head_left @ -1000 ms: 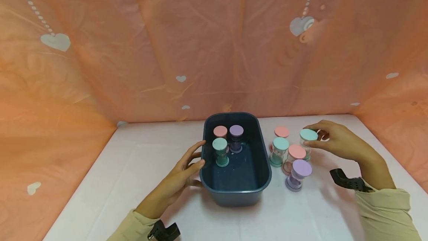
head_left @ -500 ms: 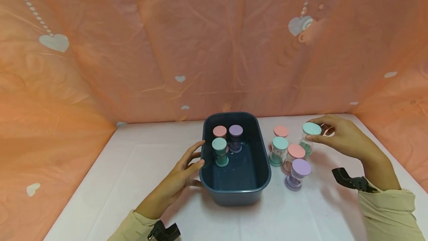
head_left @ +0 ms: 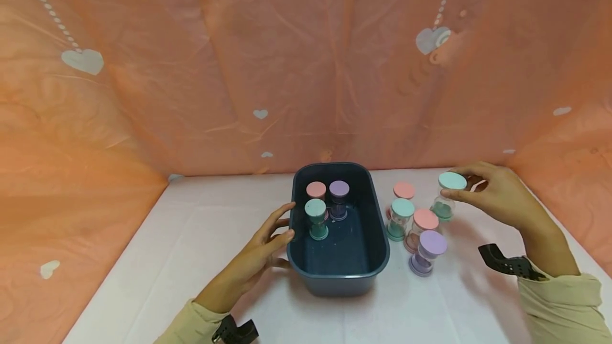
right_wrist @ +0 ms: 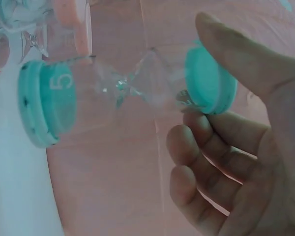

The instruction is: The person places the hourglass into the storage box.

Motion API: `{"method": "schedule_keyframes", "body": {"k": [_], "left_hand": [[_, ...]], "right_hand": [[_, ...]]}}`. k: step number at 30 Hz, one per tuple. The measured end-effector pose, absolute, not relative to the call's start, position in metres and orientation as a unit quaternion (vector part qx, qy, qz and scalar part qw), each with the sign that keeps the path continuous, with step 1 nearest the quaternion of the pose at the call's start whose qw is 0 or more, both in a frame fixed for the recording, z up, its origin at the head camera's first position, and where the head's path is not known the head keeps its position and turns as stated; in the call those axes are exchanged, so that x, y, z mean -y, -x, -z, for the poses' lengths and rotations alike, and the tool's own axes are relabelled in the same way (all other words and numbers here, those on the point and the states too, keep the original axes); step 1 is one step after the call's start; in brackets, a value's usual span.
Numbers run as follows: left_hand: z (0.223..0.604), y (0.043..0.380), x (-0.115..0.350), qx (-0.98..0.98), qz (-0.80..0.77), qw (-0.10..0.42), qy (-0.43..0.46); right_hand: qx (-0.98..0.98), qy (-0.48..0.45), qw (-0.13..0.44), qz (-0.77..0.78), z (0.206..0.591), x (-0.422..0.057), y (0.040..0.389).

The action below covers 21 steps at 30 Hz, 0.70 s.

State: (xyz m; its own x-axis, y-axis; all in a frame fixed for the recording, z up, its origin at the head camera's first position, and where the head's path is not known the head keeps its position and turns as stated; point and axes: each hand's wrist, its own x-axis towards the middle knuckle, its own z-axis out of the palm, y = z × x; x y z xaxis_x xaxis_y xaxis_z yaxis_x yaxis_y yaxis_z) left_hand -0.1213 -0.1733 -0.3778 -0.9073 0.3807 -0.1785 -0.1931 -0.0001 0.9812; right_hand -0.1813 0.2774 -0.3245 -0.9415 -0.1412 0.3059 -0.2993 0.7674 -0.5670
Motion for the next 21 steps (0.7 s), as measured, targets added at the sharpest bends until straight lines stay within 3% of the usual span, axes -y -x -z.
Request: {"method": "schedule_keyframes", "body": {"k": [12, 21], "left_hand": [[0.375, 0.120, 0.173, -0.688, -0.692, 0.197, -0.093], [0.375, 0.120, 0.172, -0.692, -0.686, 0.203, -0.096]], "right_hand": [[0.949, -0.071, 0.078, -0.296, 0.283, -0.279, 0.181], [0.937, -0.047, 0.098, -0.332, 0.267, -0.276, 0.169]]}}
